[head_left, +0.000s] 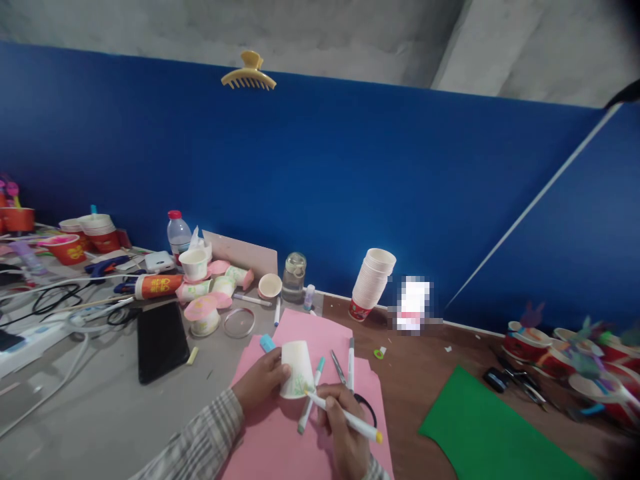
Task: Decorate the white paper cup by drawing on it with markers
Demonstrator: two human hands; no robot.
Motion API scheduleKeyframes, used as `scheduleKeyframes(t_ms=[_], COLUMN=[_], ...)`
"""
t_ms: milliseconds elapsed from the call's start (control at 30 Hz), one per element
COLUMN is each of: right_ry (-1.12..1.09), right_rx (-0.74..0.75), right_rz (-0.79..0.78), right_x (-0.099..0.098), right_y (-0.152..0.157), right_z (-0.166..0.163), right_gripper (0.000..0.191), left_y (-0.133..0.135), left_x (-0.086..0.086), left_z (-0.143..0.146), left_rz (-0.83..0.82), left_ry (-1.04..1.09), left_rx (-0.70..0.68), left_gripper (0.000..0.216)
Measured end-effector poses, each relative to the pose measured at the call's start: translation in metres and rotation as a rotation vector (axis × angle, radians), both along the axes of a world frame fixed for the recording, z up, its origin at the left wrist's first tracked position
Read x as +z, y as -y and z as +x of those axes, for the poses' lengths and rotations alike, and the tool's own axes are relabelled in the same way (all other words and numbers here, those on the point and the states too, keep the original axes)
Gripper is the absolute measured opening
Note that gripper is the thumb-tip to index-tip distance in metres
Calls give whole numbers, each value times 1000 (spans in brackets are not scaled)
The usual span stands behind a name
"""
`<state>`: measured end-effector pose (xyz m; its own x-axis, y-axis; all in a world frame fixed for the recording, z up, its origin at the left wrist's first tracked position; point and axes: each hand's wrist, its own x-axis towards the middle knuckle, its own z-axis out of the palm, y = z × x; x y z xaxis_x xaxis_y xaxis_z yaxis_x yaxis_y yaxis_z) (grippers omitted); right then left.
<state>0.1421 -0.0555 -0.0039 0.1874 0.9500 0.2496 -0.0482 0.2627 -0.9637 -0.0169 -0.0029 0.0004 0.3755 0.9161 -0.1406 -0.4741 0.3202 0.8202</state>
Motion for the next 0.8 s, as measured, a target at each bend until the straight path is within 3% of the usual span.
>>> scheduleKeyframes(t_ms=[200, 333, 800], right_ry=[-23, -50, 6], right_rx=[-65, 2, -11], right_rz=[-65, -78, -8], right_x=[-3, -5, 1], right_y=[0, -1, 0], right_z=[-1, 0, 0], right_gripper=[25, 26, 23], left_y=[0, -1, -3], left_x=[-4, -6, -8], left_z=[-1, -1, -2], left_rz=[6, 4, 43], left_ry=[-31, -29, -39], left_rx=[7, 1, -5], left_gripper=[32, 34, 33])
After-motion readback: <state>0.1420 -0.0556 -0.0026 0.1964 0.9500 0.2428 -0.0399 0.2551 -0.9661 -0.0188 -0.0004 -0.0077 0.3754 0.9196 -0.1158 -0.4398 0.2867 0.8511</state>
